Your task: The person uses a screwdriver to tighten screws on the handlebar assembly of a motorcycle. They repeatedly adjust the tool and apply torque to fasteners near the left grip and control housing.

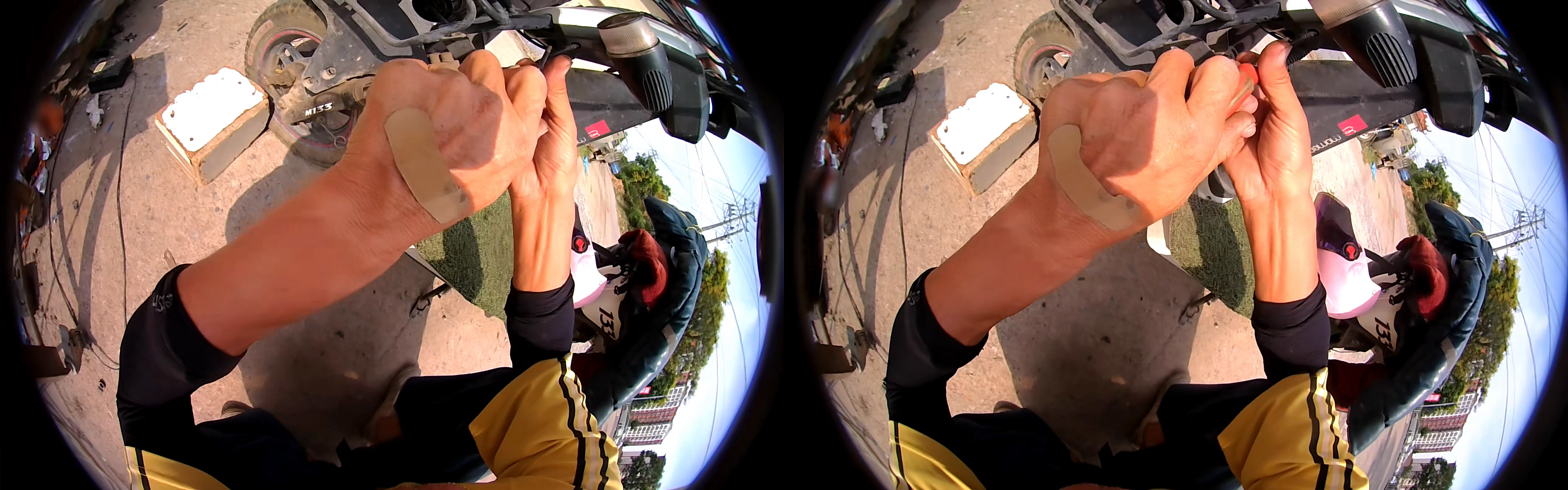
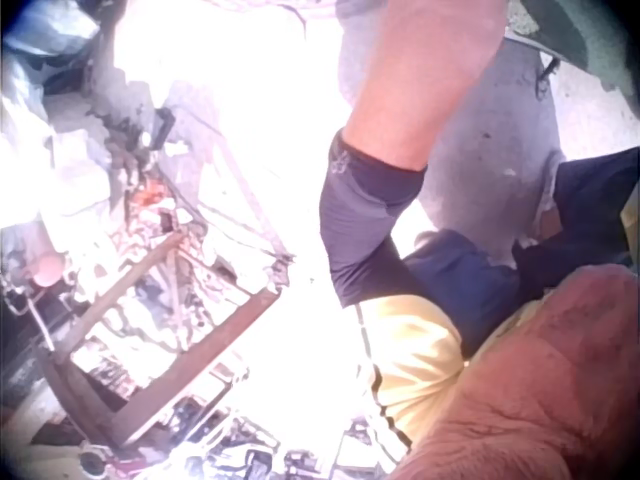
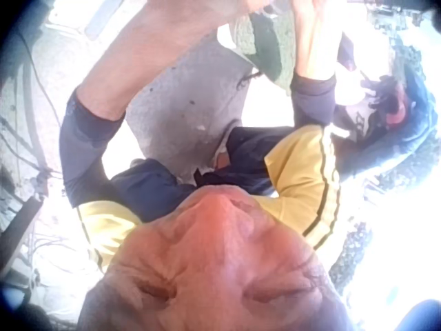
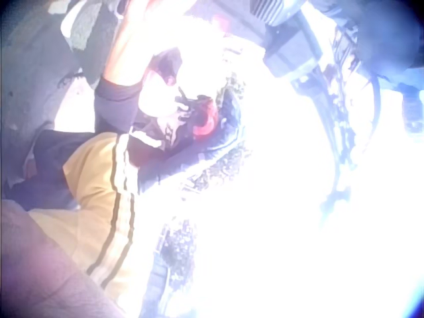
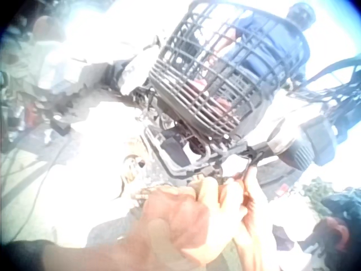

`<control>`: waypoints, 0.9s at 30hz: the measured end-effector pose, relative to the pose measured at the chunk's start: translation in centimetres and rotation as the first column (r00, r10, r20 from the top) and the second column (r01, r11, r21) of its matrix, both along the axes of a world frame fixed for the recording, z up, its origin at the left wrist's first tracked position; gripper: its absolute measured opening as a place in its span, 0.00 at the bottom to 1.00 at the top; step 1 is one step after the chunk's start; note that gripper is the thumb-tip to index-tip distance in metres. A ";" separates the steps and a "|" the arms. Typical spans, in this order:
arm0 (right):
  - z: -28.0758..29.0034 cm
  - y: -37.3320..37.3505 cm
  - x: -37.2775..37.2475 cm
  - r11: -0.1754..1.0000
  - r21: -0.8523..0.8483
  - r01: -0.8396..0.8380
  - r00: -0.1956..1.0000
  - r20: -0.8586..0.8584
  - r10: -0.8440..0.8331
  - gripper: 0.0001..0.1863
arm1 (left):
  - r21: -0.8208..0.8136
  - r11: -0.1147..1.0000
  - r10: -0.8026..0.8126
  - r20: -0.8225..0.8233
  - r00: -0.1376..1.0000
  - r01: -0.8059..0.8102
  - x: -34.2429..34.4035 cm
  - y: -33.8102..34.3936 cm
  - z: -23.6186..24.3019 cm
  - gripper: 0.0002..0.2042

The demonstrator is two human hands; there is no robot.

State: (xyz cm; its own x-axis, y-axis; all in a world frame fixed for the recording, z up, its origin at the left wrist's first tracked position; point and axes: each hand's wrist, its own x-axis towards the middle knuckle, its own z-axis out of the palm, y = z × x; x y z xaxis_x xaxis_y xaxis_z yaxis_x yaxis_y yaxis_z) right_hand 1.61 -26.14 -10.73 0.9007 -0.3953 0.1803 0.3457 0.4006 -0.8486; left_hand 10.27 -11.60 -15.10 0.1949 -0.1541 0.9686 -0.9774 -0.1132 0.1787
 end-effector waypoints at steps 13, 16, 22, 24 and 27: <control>-0.2 2.8 0.5 0.976 -0.013 0.218 0.973 -0.068 -0.219 0.20 | 0.118 0.970 -0.176 -0.267 0.947 0.214 0.1 1.8 0.5 0.17; 0.0 0.4 -1.1 0.998 -0.049 0.029 0.999 -0.042 -0.031 0.22 | 0.011 0.992 -0.119 -0.151 0.981 0.122 -0.4 -0.2 -0.2 0.17; 0.4 1.6 -1.4 0.997 -0.068 -0.043 0.999 0.023 0.045 0.24 | 0.244 0.937 -0.187 -0.259 0.948 0.251 -0.3 1.1 0.1 0.17; 0.5 1.6 -1.3 0.996 -0.050 -0.069 0.997 0.027 0.071 0.23 | 0.235 0.894 -0.294 -0.335 0.895 0.381 0.0 1.4 -0.1 0.20; 0.4 0.8 -1.5 0.996 -0.066 -0.064 0.998 -0.002 0.064 0.20 | 0.002 0.795 -0.548 -0.426 0.720 0.607 0.6 0.8 -0.4 0.24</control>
State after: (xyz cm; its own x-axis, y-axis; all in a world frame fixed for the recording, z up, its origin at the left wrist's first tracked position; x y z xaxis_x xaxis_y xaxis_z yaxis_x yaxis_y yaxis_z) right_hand 0.10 -25.31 -10.35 0.9236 -0.3245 0.2041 0.3213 0.3649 -0.8738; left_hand 10.83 -10.81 -15.54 0.3739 -0.4815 0.7927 -0.7118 0.3989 0.5781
